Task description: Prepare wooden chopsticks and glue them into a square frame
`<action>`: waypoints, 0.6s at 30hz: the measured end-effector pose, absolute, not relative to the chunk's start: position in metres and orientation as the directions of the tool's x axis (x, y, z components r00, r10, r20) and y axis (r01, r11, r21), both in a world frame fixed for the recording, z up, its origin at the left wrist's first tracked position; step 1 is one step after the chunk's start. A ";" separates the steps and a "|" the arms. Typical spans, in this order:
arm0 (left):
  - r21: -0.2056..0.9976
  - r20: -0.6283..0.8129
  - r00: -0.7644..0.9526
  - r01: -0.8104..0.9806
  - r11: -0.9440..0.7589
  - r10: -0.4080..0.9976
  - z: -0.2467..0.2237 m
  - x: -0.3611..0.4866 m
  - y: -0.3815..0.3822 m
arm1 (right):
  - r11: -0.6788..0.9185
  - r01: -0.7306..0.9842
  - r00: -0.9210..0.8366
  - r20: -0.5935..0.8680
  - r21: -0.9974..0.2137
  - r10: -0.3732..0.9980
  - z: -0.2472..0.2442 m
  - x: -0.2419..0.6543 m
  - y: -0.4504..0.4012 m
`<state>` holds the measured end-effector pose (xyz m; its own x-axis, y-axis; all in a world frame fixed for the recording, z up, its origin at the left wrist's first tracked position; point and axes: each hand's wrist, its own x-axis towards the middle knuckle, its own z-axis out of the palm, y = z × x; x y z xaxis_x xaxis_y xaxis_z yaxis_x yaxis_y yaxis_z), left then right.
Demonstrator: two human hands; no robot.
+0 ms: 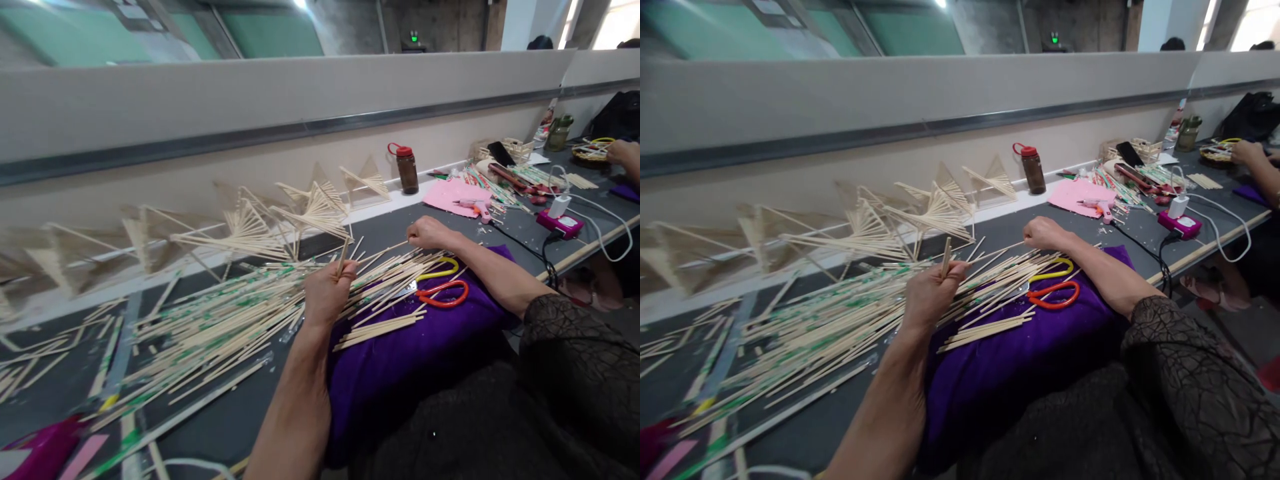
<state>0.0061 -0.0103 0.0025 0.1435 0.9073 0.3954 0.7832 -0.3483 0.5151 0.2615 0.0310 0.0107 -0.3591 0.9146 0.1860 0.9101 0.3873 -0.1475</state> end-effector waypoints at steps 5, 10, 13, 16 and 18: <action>0.490 0.442 0.174 0.775 -0.399 0.880 0.001 0.006 -0.010 | 0.356 0.901 -0.304 0.226 -0.246 0.925 0.012 0.261 0.029; 0.461 0.483 0.201 0.769 -0.443 0.852 0.000 0.007 -0.010 | 0.319 0.826 -0.228 0.244 -0.464 0.943 0.012 0.265 0.029; 0.459 0.498 0.214 0.757 -0.465 0.840 0.000 0.006 -0.009 | 0.274 0.737 -0.192 0.198 -0.618 0.961 0.009 0.267 0.032; 0.454 0.507 0.211 0.759 -0.466 0.836 0.001 0.005 -0.008 | 0.216 0.635 -0.170 0.138 -0.742 0.976 0.005 0.269 0.036; 0.451 0.506 0.201 0.767 -0.456 0.839 0.001 0.003 -0.007 | 0.175 0.589 -0.175 0.086 -0.789 0.981 0.003 0.271 0.040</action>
